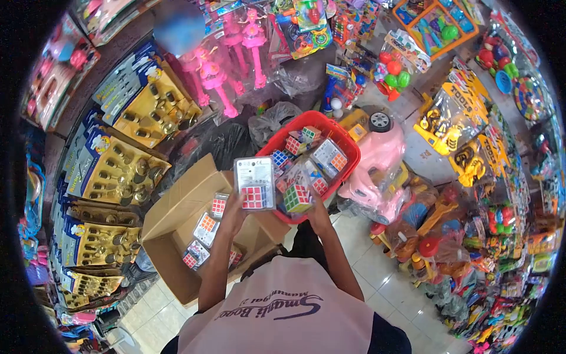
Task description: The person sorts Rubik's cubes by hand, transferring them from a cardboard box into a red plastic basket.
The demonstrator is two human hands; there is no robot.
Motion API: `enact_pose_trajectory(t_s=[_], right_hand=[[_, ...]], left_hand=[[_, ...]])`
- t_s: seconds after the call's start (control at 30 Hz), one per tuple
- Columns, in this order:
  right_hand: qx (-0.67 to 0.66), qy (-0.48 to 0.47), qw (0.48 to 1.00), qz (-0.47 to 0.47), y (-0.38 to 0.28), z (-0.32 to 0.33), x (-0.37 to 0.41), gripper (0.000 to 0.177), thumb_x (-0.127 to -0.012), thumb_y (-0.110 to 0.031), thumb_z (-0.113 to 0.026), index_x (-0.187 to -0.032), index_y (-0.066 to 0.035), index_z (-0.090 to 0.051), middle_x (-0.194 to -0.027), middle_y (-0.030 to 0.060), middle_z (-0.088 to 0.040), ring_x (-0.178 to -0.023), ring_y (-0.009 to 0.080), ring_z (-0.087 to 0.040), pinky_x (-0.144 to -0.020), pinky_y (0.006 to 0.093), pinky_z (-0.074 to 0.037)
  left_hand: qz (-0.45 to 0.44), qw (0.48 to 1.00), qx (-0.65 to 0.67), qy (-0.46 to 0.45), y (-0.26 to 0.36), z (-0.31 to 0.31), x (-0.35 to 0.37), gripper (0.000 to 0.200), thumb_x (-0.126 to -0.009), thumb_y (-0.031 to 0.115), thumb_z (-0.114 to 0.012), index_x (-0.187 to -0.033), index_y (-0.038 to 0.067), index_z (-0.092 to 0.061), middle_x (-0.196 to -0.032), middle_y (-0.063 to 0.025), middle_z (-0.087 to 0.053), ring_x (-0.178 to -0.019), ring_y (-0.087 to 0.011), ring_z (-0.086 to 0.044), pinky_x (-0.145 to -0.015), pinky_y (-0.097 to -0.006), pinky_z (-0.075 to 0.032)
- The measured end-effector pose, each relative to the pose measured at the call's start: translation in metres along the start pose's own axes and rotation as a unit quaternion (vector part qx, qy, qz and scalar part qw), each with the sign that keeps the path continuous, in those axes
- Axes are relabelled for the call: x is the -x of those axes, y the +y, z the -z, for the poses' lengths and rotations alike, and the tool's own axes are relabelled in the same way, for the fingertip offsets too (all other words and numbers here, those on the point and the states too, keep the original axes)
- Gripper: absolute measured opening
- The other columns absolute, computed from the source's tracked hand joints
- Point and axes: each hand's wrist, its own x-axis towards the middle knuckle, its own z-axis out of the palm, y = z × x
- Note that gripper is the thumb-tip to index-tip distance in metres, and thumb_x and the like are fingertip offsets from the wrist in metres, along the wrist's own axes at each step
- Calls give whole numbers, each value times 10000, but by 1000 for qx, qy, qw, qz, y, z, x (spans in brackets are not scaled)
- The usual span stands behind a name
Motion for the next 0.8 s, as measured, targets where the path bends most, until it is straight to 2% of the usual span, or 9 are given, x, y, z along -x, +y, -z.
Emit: enact_pose_trajectory(t_s=[0.2, 0.23, 0.37, 0.47, 0.57, 0.6, 0.67, 0.77, 0.8], right_hand=[[-29, 32, 998, -54, -55, 57, -70, 495, -993, -351, -382, -1383, -50, -332, -1303, 129, -499, -1172, 253, -518, -1008, 414, -399], [52, 52, 996, -45, -63, 64, -78, 500, -991, -371, -383, -1370, -46, -348, -1268, 128, -525, -1142, 242, -542, -974, 388, -436], [84, 82, 991, -71, -66, 117, -123, 495, -987, -392, -391, -1333, -39, -415, -1194, 92, -574, -1082, 190, -577, -921, 345, -470], [132, 30, 989, -58, -96, 114, -137, 578, -964, -382, -436, -1419, -44, -327, -1301, 85, -492, -1103, 168, -528, -865, 312, -458], [227, 117, 962, -99, -107, 119, -142, 572, -958, -375, -456, -1407, -37, -347, -1321, 89, -480, -1126, 169, -510, -894, 291, -435], [205, 99, 969, -91, -102, 129, -149, 568, -957, -373, -459, -1403, -38, -354, -1326, 91, -477, -1135, 171, -504, -896, 287, -432], [161, 63, 982, -77, -83, 153, -167, 562, -954, -371, -464, -1397, -39, -367, -1335, 94, -470, -1152, 174, -493, -900, 280, -428], [235, 108, 965, -39, -93, 142, -167, 525, -954, -354, -464, -1377, -49, -404, -1265, 86, -525, -1068, 153, -531, -823, 271, -451], [250, 102, 962, -42, -102, 137, -166, 520, -953, -346, -466, -1373, -46, -408, -1234, 83, -539, -1030, 144, -538, -795, 267, -451]], left_hand=[[-18, 995, -87, 53, -29, -51, -100, 563, -812, 142, -708, -1247, -22, -391, -1180, -144, -521, -1071, -194, -544, -910, -320, -452], [-30, 993, -97, 65, -32, -59, -115, 496, -802, 145, -720, -1185, -21, -452, -1113, -125, -559, -996, -166, -571, -852, -297, -468], [-61, 971, -222, 69, -38, -69, -174, 422, -788, 169, -740, -1099, -25, -529, -953, -71, -622, -882, -130, -590, -765, -268, -475], [-61, 962, -247, 98, -46, -76, -213, 438, -780, 178, -748, -1107, -30, -543, -945, -74, -639, -855, -126, -597, -754, -266, -478], [-64, 923, -368, 87, -38, -91, -238, 463, -767, 193, -759, -1109, -46, -557, -938, -103, -661, -841, -105, -604, -711, -271, -488], [-53, 907, -407, 91, -33, -97, -243, 466, -765, 197, -760, -1105, -50, -559, -935, -106, -664, -841, -100, -605, -704, -273, -490], [-58, 891, -441, 86, -47, -89, -257, 488, -768, 229, -750, -1148, -3, -551, -1004, -166, -648, -854, -190, -631, -703, -316, -499], [-150, 834, -527, 66, -63, -84, -266, 482, -799, 269, -706, -1206, 75, -535, -1078, -226, -596, -938, -371, -608, -790, -415, -488], [-152, 815, -557, 52, -68, -79, -268, 476, -806, 265, -697, -1211, 77, -534, -1093, -217, -584, -961, -380, -593, -814, -424, -479]])
